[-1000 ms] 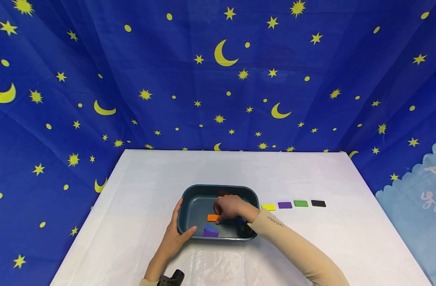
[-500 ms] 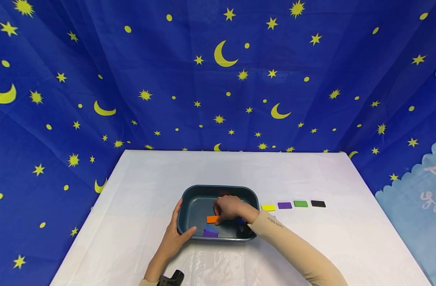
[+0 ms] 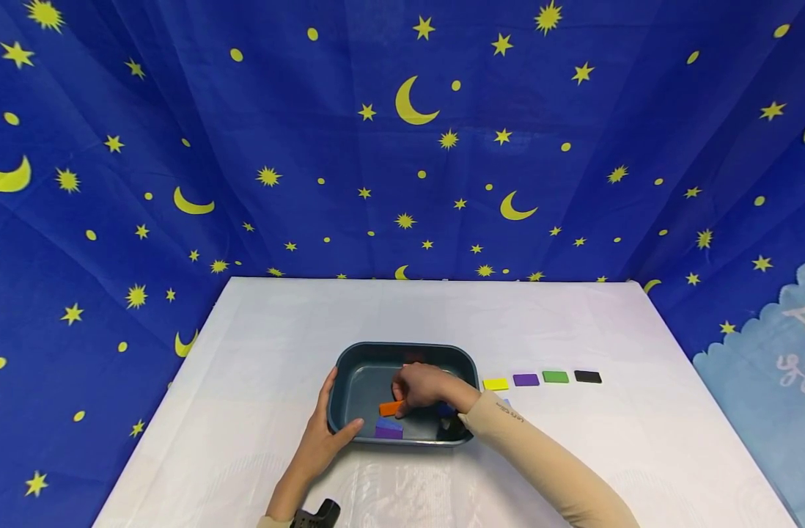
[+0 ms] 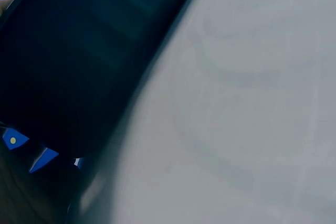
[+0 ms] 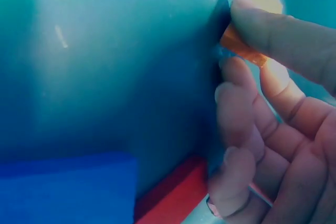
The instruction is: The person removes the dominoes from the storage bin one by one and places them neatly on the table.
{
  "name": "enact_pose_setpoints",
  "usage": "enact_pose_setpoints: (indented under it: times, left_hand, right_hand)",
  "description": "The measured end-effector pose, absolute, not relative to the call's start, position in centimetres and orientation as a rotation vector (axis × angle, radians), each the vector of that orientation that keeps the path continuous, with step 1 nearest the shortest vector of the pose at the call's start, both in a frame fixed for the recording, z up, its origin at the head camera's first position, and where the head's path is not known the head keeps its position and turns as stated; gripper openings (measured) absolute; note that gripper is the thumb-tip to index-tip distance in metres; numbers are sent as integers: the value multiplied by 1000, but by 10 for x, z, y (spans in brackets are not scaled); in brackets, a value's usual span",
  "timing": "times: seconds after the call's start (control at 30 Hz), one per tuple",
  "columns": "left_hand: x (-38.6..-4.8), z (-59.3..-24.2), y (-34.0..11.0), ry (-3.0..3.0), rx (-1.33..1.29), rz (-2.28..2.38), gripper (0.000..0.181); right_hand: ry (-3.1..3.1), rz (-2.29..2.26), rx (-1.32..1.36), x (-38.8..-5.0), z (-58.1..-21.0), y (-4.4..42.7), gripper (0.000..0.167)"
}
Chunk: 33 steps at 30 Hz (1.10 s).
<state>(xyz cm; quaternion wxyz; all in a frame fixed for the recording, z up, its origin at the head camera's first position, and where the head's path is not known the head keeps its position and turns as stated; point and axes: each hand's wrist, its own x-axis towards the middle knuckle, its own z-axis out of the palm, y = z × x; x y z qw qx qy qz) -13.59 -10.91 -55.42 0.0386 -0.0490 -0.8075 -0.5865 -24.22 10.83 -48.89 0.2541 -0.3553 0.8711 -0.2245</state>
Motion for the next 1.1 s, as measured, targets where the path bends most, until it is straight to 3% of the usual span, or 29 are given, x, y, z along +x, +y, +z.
enact_pose_setpoints:
  times: [1.1]
  left_hand:
    - [-136,-556,-109,-2453,-181,-1774,94]
  right_hand:
    - [2207,-913,-922,-247,-474,127,20]
